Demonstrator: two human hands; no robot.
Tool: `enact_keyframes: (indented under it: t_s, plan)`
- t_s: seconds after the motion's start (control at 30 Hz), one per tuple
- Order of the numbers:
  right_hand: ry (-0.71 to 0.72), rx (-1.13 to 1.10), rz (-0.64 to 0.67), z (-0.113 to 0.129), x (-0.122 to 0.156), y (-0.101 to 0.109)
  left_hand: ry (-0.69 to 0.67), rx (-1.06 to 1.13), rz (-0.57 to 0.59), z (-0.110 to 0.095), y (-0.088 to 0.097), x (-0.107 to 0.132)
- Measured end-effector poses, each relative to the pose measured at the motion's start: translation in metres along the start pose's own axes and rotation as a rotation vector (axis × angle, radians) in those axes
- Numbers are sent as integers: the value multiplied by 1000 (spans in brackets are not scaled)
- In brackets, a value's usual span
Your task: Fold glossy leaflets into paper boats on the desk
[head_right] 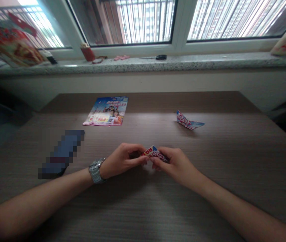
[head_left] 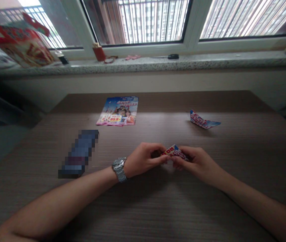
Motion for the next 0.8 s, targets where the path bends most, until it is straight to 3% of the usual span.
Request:
enact_keyframes:
  t_s: [0.5, 0.8]
  plan:
    - [-42, -107, 28, 0, -2, 7, -18, 56, -9, -2, 5, -1]
    - [-57, -143, 112, -3, -2, 15, -11, 38, -43, -1, 7, -1]
Point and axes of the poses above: each hand's wrist, its own x-axis away from the middle knuckle, its own y-axis out of the back of the hand, z = x × y, the point moved 4 cm from there along -x, towards the middle knuckle, and after that the axes turned 8 degrees about -x, right-handed, at the moved point
